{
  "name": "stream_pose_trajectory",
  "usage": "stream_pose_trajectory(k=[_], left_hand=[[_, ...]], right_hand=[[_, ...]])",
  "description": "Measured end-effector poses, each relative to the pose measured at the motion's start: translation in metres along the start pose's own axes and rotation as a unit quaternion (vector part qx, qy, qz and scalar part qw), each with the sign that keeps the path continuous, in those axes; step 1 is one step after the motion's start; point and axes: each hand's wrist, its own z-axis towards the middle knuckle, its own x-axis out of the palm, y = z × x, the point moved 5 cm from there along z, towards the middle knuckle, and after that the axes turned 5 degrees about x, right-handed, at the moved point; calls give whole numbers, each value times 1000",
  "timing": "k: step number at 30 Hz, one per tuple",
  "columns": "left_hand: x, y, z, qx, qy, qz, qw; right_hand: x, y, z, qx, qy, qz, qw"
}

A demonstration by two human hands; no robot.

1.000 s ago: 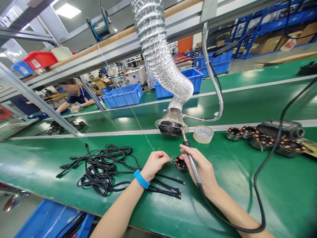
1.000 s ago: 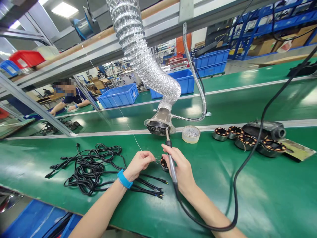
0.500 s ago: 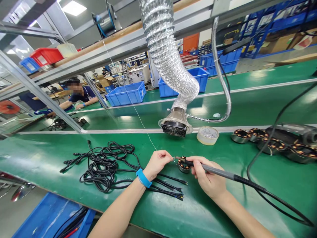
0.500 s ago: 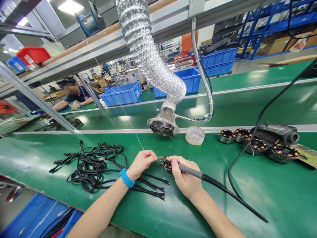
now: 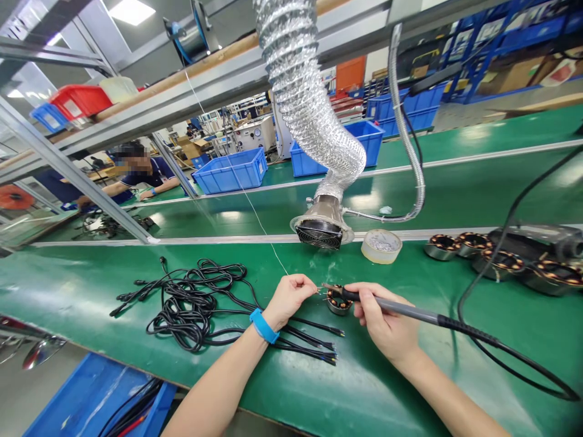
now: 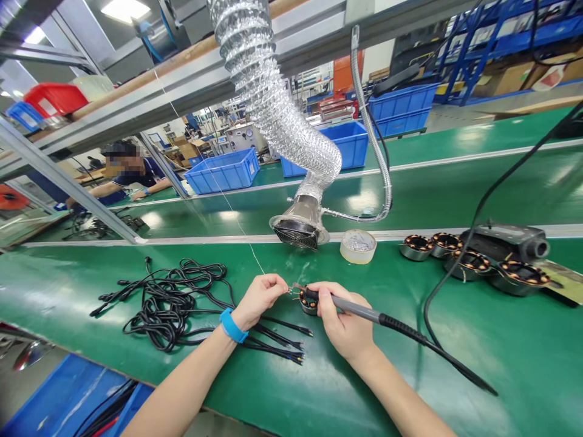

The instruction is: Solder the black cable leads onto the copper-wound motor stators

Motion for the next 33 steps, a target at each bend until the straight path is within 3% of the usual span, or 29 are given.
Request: stream_pose_trajectory(k=[7, 27, 33], left_hand=[[0, -1, 0, -11, -4, -5, 1000], [1, -5, -3, -14, -3, -5, 1000], [2, -6, -3, -16, 0, -7, 1000]], right_hand=[[5, 0, 0, -17, 21, -18, 999], [-1, 4, -2, -38, -9, -39, 998], [4, 9, -1, -86, 12, -40, 995]])
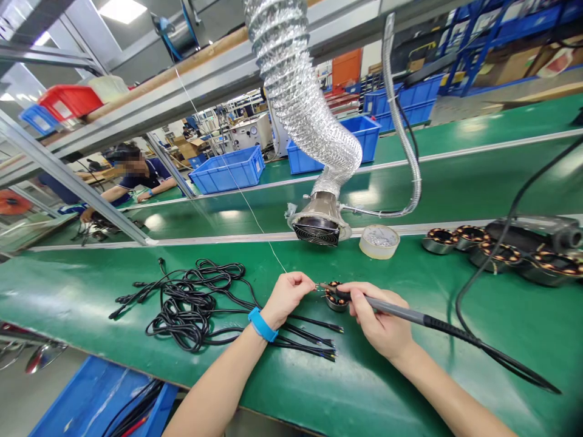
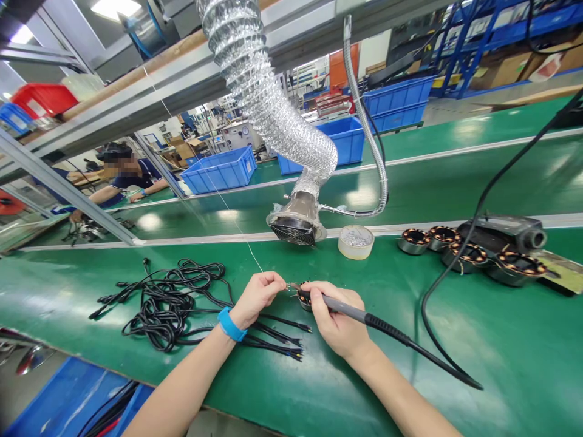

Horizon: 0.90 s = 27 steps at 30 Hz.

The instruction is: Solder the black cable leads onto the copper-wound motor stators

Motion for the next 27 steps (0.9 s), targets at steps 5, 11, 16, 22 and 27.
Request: stream_pose_trajectory(k=[5, 11, 16, 22, 27], left_hand=[[0, 0, 0, -1, 1, 2, 1000], [0, 0, 0, 1, -1, -2, 1000], [-1, 1, 0, 3, 0, -4, 1000], [-1, 1, 1, 1, 2, -6, 1000], [0, 1, 0, -6, 3, -5, 1000]], right_hand=[[0, 2, 0, -23, 0, 4, 1000], [-5, -2, -3, -3, -25, 16, 1000], [-4, -4, -3, -1, -26, 12, 1000], [-3, -4, -3, 1, -26, 2, 1000], [-3, -4, -3, 6, -26, 5, 1000]])
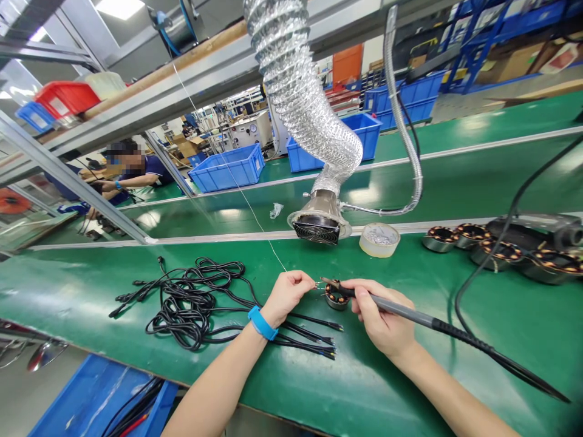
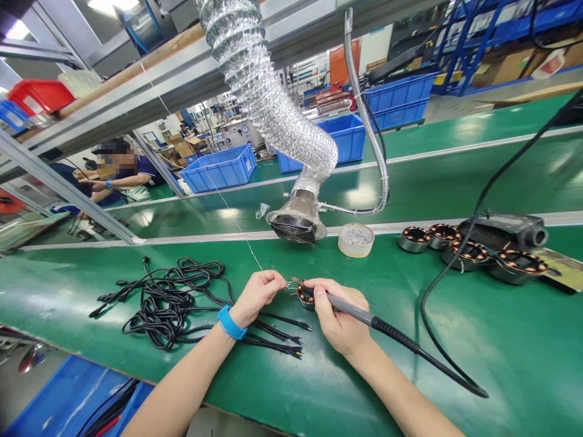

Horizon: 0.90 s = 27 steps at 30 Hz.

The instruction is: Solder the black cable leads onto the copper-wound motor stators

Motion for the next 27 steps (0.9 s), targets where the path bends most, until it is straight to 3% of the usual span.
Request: stream_pose_trajectory(k=[13, 20, 27], left_hand=[[1, -2, -1, 10, 3, 7, 1000], [4, -6, -3, 87, 15, 44, 995], [8, -12, -9, 124, 26, 95, 987]], right_hand=[[9, 0, 5, 10, 14, 4, 1000], [33, -1, 12, -42, 79, 12, 996], [45, -10, 8, -48, 115, 19, 992]])
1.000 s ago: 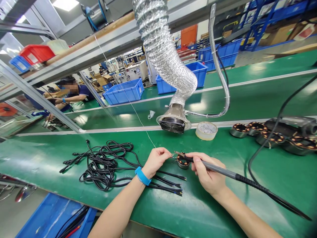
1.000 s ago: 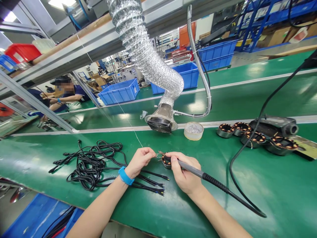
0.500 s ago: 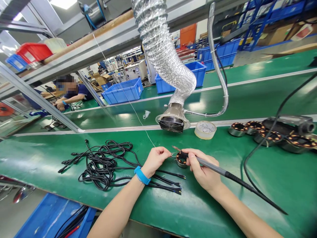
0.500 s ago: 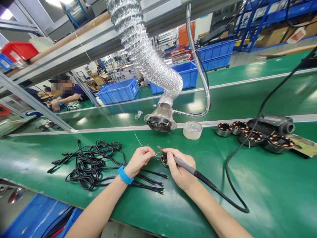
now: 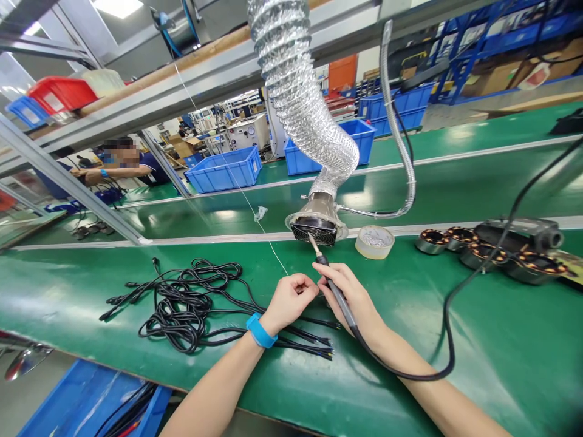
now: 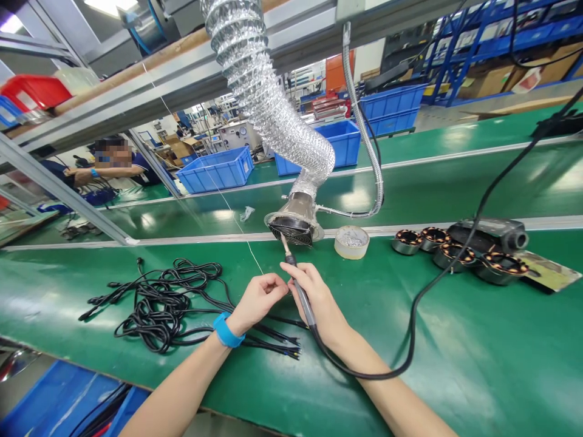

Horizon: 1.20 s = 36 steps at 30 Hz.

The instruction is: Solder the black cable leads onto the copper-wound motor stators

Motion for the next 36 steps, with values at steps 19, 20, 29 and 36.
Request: stream_pose_trajectory(k=[19, 20, 29, 36], left_hand=[[-2, -4, 0, -3, 40, -10, 999], [-2, -3, 0, 0, 40, -7, 999], [-4, -2, 0, -58, 71, -16, 996], [-2, 9, 0, -124, 61, -99, 986]], right_hand=[[6, -10, -10, 10, 52, -17, 998], [7, -9, -10, 8, 60, -19, 998], [4, -1, -10, -18, 31, -16, 999], [5, 4, -10, -27, 32, -35, 999]])
